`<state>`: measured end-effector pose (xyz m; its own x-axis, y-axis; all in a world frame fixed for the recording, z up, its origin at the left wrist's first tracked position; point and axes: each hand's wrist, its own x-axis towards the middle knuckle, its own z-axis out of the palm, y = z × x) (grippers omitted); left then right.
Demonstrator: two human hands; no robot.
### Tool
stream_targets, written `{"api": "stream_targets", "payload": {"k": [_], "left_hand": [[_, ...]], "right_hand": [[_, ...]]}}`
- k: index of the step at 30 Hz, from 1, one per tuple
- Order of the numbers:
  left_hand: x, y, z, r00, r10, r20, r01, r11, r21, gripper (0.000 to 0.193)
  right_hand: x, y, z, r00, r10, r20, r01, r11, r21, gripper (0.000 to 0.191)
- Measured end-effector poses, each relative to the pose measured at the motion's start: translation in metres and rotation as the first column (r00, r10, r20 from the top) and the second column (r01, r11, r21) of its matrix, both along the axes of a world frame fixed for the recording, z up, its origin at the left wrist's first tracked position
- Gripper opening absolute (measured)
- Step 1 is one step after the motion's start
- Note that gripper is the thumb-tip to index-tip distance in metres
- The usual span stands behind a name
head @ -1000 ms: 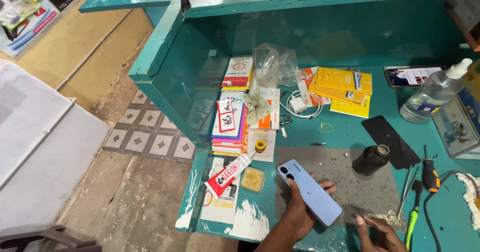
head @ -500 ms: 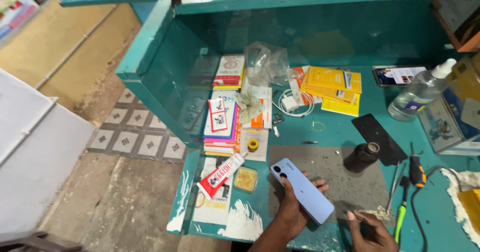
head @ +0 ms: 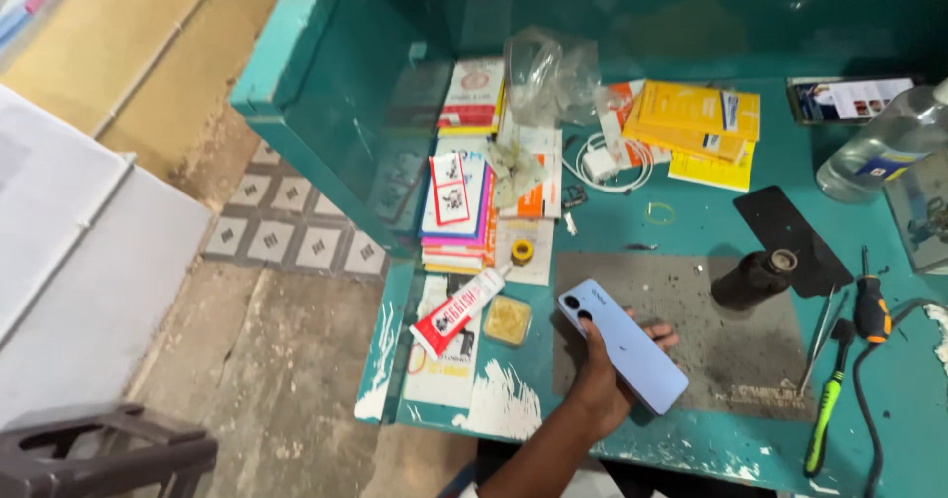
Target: The person holds a white POCO smartphone and repeatedly applies a clear liquid from a small bottle to the back surface. They use a small tool to spread the liquid across the back and around the camera module, then place a black rectangular object on the phone and continue applying liquid.
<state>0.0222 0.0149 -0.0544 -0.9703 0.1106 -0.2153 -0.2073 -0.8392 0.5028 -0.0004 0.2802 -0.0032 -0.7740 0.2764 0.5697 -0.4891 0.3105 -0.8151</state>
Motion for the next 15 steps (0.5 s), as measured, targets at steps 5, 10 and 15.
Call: {"api": "stream_targets", "payload": {"k": [5,10,15], "left_hand": [[-0.002,-0.003,0.006,1.000,-0.013,-0.013,0.013,1.000,-0.021,0.119],[0.000,-0.004,0.008,1.000,0.002,-0.014,-0.002,1.000,0.009,0.118],[0.000,-0.003,0.010,0.998,-0.002,0.056,0.002,1.000,0.002,0.117]], "right_hand": [[-0.001,-0.016,0.000,0.999,0.048,0.007,-0.048,0.996,0.078,0.014],[-0.005,-0.015,0.014,0.996,0.083,0.014,-0.084,0.988,0.131,0.013],[0.009,-0.020,0.016,0.994,0.109,0.010,-0.109,0.980,0.169,0.013]]}}
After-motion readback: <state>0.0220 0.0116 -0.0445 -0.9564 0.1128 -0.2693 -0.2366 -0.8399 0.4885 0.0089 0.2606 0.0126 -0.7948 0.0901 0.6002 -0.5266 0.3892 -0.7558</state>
